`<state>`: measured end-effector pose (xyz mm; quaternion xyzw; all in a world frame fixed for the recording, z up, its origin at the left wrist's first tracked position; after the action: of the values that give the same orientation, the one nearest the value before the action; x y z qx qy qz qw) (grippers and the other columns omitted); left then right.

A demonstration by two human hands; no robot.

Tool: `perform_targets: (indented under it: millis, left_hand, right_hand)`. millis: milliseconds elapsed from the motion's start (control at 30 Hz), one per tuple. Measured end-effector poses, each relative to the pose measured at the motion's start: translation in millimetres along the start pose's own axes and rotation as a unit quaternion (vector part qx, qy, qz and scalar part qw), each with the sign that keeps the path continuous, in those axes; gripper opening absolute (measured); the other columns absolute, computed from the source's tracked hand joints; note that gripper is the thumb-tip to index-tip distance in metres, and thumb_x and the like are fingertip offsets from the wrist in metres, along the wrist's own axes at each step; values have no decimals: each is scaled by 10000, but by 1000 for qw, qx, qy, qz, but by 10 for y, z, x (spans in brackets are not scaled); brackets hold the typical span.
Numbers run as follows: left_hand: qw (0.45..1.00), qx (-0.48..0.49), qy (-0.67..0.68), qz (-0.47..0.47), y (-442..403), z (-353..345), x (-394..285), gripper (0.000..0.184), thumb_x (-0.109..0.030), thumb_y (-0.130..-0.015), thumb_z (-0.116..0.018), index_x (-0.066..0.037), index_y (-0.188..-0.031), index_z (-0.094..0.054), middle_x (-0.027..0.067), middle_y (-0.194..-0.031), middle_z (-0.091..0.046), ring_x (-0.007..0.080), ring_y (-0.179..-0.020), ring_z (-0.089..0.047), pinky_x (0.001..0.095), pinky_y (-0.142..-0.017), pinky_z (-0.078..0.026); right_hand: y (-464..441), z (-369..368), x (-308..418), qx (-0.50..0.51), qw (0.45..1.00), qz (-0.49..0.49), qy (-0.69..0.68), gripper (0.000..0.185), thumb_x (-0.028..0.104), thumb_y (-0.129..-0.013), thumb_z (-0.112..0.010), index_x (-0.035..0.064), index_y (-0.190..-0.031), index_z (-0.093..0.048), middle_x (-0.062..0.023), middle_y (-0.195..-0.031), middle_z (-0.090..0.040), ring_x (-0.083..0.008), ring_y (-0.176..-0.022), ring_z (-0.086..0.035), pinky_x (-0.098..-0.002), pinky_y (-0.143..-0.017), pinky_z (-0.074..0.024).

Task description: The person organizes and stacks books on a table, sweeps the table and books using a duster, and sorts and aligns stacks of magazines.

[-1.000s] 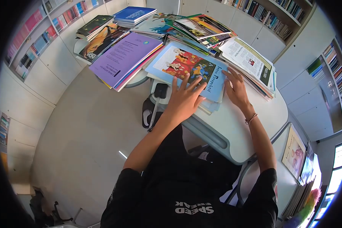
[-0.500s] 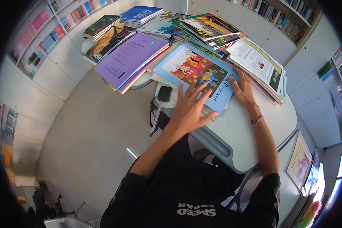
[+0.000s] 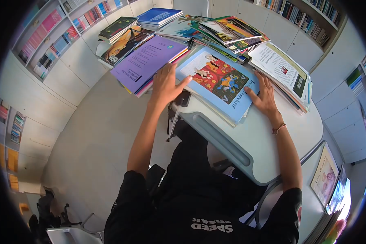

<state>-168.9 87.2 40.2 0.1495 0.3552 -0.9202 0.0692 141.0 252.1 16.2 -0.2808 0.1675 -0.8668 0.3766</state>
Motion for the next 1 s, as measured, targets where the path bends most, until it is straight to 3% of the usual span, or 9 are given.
perform_targets:
  millis: [100, 267, 933, 1000]
  left_hand:
    - [996, -21, -88, 1, 4, -185, 156, 506, -344, -934, -737, -35, -1316, -616, 147, -1319, -661, 338, -1143, -624, 445, -1033, -429]
    - [998, -48, 32, 5, 67, -144, 261, 574, -399, -910, -756, -43, -1336, -609, 153, -1327, -658, 337, -1178, -604, 467, -1064, -393]
    - [980, 113, 164, 14, 24, 6, 272, 852, -417, -730, -926, -77, -1437, -592, 183, -1344, -616, 335, -1213, -567, 451, -1057, -432]
    - [982, 102, 158, 31, 23, -26, 301, 893, -483, -703, -926, -75, -1425, -597, 166, -1324, -640, 334, -1216, -563, 451, -1072, -393]
  right_hand:
    - [14, 15, -8, 1, 1000, -9, -2, 713, 461, -958, -661, -6, -1466, -482, -203, -1362, -545, -344, -1246, -517, -488, -1069, -377]
    - [8, 34, -22, 8, 999, -32, -33, 720, 478, -945, -675, -21, -1436, -510, -209, -1343, -546, -354, -1251, -521, -494, -1081, -377]
    - [6, 0, -114, 13, 998, -54, -39, 754, 498, -921, -696, -75, -1388, -549, -217, -1309, -568, -366, -1223, -540, -484, -1093, -377]
    - [1, 11, -107, 7, 998, -54, -40, 757, 498, -916, -701, -72, -1389, -549, -215, -1300, -566, -368, -1219, -536, -489, -1089, -377]
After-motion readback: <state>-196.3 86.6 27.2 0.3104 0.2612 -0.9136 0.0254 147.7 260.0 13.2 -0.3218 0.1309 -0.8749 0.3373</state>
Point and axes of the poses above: each hand's wrist, its own y-axis away from the middle knuckle, its own z-axis out of the back of the hand, x = y × z, the point moved 5 cm from there along -y, towards the middle knuckle
